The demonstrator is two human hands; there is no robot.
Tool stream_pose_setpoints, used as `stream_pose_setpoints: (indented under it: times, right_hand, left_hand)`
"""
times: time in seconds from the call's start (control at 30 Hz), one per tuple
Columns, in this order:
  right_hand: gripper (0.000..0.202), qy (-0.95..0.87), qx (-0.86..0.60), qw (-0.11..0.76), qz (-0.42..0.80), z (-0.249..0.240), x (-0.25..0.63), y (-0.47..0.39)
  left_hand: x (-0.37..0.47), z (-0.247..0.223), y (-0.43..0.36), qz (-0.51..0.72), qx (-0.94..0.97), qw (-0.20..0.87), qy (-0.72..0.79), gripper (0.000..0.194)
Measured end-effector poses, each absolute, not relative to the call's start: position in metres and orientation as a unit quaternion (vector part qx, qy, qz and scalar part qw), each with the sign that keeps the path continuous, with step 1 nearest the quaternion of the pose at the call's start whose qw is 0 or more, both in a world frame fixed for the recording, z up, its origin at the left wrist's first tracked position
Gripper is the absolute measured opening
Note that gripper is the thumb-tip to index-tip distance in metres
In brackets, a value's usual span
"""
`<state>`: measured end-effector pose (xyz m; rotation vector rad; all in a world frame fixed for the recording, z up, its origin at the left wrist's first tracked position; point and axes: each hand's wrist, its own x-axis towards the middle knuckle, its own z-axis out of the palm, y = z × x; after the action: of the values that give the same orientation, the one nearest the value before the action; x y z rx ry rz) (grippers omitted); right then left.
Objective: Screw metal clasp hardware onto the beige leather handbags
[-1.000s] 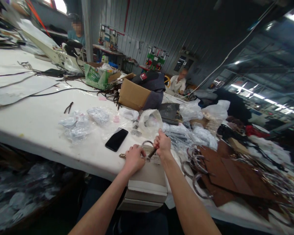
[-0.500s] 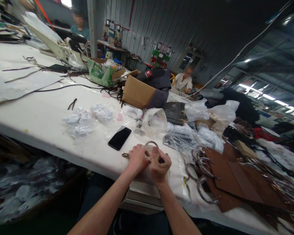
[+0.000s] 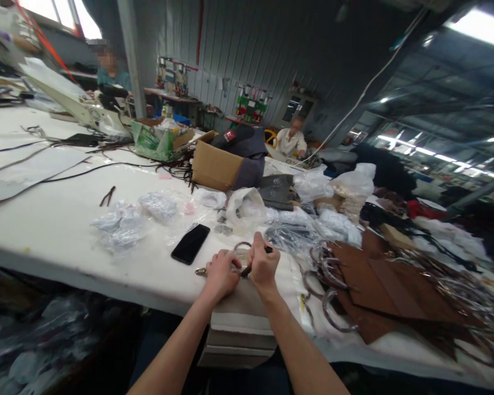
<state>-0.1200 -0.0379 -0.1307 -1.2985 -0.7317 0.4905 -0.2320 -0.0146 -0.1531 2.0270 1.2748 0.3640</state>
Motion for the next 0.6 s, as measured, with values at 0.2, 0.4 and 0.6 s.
stream_pose_setpoints:
  times: [0.2, 0.4, 0.6]
  right_hand:
    - [0.067, -0.267, -0.563, 0.682, 0.383, -0.102, -0.031, -0.034]
    - [0.061, -0.310, -0.678, 0.518, 0.419, -0.113, 0.069, -0.044]
    - [0.024, -0.453, -0.730, 0.471, 0.198, -0.109, 0.060, -0.057]
  left_hand:
    - [-0.227, -0.152, -0.006, 0.104, 0.798, 0.336, 0.490, 0.020]
    - [-0.228, -0.150, -0.005, 0.084, 0.800, 0.321, 0.500, 0.018]
    - [-0.205, -0.134, -0.009, 0.072, 0.807, 0.266, 0.523, 0.010]
